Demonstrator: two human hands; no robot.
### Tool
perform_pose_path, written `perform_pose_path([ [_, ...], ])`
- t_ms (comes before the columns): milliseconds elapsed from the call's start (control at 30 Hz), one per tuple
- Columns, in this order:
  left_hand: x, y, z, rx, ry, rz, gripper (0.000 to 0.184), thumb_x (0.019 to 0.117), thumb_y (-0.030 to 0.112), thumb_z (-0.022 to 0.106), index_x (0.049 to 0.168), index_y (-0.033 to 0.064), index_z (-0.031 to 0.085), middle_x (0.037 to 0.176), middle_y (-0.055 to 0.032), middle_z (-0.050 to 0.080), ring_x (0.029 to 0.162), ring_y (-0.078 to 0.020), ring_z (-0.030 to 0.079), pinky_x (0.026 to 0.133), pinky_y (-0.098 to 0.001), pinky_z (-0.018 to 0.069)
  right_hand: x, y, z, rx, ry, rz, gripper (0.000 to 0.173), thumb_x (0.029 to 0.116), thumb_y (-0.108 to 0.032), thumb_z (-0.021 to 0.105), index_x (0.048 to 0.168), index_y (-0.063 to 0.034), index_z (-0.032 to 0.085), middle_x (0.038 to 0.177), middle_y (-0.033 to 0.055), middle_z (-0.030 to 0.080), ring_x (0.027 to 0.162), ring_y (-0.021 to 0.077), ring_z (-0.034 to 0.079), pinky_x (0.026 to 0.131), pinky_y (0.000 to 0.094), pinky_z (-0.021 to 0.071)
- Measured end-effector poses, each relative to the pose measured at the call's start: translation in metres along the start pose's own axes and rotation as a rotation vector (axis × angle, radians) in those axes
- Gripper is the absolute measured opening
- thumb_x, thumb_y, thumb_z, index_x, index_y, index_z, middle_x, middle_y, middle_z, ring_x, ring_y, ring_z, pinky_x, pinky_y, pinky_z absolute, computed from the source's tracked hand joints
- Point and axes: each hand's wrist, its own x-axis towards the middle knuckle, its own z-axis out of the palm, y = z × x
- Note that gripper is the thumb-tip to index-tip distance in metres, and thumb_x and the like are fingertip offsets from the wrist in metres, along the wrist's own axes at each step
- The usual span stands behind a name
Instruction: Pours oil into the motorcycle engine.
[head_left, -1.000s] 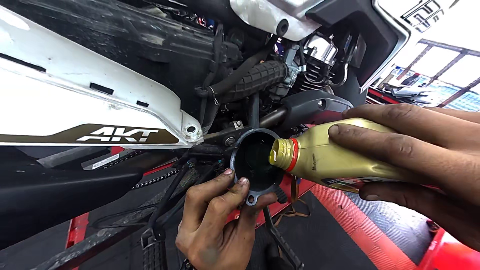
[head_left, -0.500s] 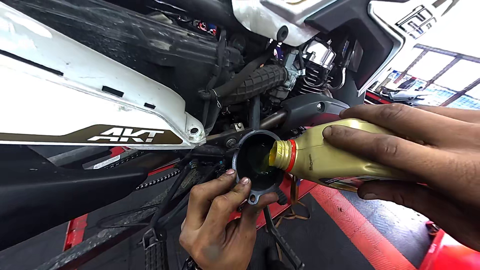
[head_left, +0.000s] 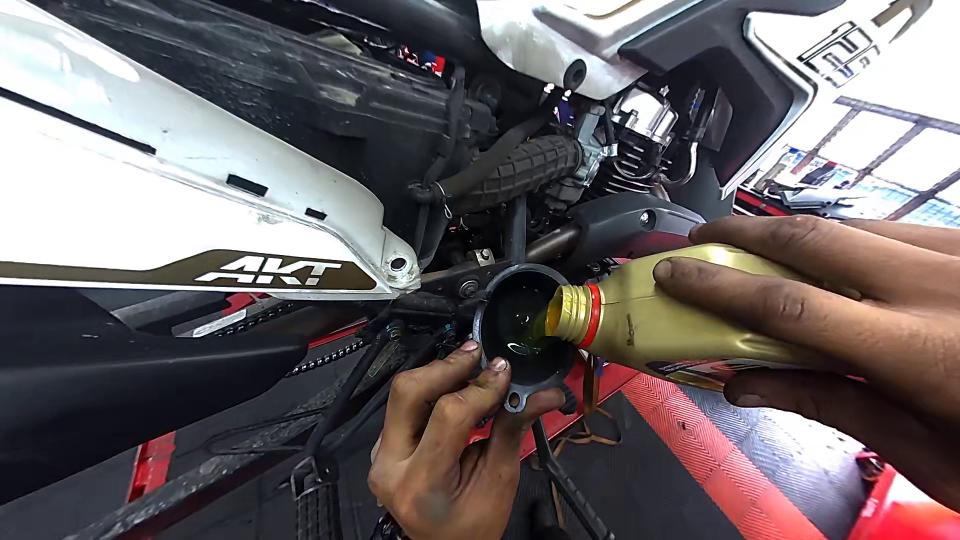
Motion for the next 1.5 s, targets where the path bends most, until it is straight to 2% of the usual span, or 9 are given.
perform_pose_path([
  [133,0.0000,-0.0006,0.0006,0.002,0.007,0.002,0.027,0.0793,0.033,0.090,0.092,0.0131,0.076,0.106,0.0017,0.066,0.085,-0.0050,0.066,0.065,-0.0147,0.0577,-0.0016,0.0005,-0.0007,-0.013,-0.030,0.010,0.060,0.0922,-0.046,0.061,0.150,-0.0314,0.052,0.139,0.0176,0.058,0.098,0.0416,0.067,0.063,0.0547,0.0548],
  [533,0.0002,-0.0002,0.0015,0.008,0.010,0.003,0.028,0.0800,0.035,0.089,0.092,0.0140,0.075,0.107,0.0026,0.066,0.083,-0.0024,0.065,0.062,-0.0120,0.0548,-0.0026,0.0002,0.0012,0.021,-0.013,0.014,0.064,0.0892,-0.042,0.068,0.150,-0.0308,0.052,0.140,0.0162,0.056,0.097,0.0398,0.067,0.063,0.0541,0.0545],
  [700,-0.0005,-0.0003,0.0020,0.015,0.016,-0.006,0.029,0.0793,0.036,0.089,0.092,0.0151,0.074,0.108,0.0038,0.065,0.084,-0.0019,0.065,0.063,-0.0117,0.0544,-0.0032,-0.0002,0.0021,0.026,-0.008,0.009,0.061,0.0918,-0.044,0.063,0.150,-0.0301,0.051,0.140,0.0163,0.056,0.096,0.0396,0.067,0.064,0.0539,0.0543],
  [967,-0.0004,-0.0007,0.0022,0.014,0.015,-0.001,0.029,0.0795,0.036,0.089,0.093,0.0147,0.075,0.106,0.0035,0.066,0.086,-0.0036,0.066,0.066,-0.0137,0.0574,-0.0042,0.0004,0.0022,0.012,-0.005,-0.003,0.062,0.0925,-0.046,0.062,0.151,-0.0299,0.051,0.139,0.0176,0.056,0.096,0.0402,0.067,0.063,0.0541,0.0553],
  [1500,-0.0001,-0.0004,0.0004,0.015,0.001,-0.005,0.030,0.0802,0.037,0.089,0.093,0.0145,0.074,0.108,0.0033,0.066,0.081,-0.0018,0.065,0.060,-0.0119,0.0551,-0.0043,0.0005,0.0023,0.009,-0.005,-0.007,0.059,0.0940,-0.047,0.060,0.151,-0.0325,0.051,0.137,0.0167,0.057,0.097,0.0393,0.067,0.063,0.0531,0.0541],
])
